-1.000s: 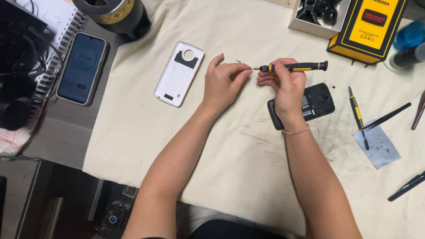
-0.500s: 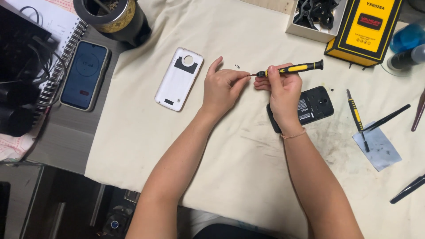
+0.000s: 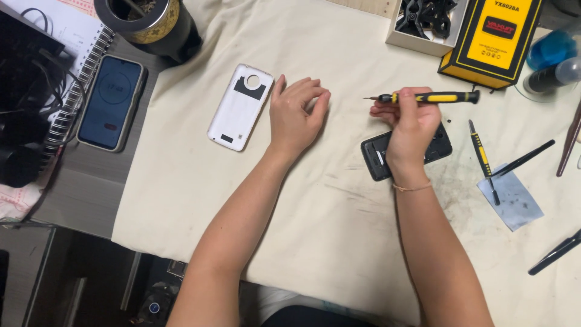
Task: The person uses a precision screwdriver to remove screws from the back of a black mobile phone. They place the removed screws on the work surface and continue unscrewing additional fasteners from the device.
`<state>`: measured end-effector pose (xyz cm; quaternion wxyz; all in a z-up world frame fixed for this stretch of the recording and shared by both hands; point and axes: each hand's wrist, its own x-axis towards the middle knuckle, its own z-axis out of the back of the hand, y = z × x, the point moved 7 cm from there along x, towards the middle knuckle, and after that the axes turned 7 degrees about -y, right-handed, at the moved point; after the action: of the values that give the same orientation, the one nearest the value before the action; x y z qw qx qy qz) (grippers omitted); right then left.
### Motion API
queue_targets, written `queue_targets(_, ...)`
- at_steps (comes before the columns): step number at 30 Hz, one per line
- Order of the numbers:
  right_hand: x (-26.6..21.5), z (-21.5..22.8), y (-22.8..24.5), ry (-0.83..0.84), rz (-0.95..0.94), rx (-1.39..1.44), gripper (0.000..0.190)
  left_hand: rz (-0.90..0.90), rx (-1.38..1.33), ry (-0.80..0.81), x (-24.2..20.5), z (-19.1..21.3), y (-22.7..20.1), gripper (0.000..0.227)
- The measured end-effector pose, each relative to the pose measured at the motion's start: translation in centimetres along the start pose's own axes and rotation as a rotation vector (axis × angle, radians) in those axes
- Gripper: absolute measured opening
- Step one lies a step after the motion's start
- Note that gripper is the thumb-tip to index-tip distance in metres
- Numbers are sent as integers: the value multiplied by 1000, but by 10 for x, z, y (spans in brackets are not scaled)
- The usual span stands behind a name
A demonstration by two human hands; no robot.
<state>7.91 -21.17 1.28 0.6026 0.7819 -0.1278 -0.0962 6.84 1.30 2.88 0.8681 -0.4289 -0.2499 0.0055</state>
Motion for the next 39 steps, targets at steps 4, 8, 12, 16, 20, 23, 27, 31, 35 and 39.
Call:
queue_targets(4,10,56,10,-50,114,-103,17,-36,38,-39,1,3,-1,11)
queue_targets(8,0,99,23,-65,207,-186,15,-63,81,-2,-2,-4,3,17)
queue_targets(12,-19,113,31,-155,172,-286,19,-279,131,19,-12,-4,-21,31)
queue_targets(16,-38,82,29,51,173,-353,16,-494,-62,310,-33,-11,-63,60)
queue_targets(20,-55,64,31,146,129,-481,17,-492,28,514,-58,-33,-80,107)
queue_targets(23,-54,61,32,169,176,-522,18,-493,222,531,-60,-47,-74,101)
queue_targets(27,-56,62,30,213,213,-583,19,-444,137,543,-57,-48,-70,95)
queue_targets(31,-63,51,39,350,406,-715,20,-448,110,557,-55,-48,-67,93)
queue_targets(35,-61,53,34,316,323,-685,16,-438,68,573,-51,-50,-64,92)
queue_targets(39,-61,53,32,313,313,-714,19,-437,59,571,-51,-50,-64,93)
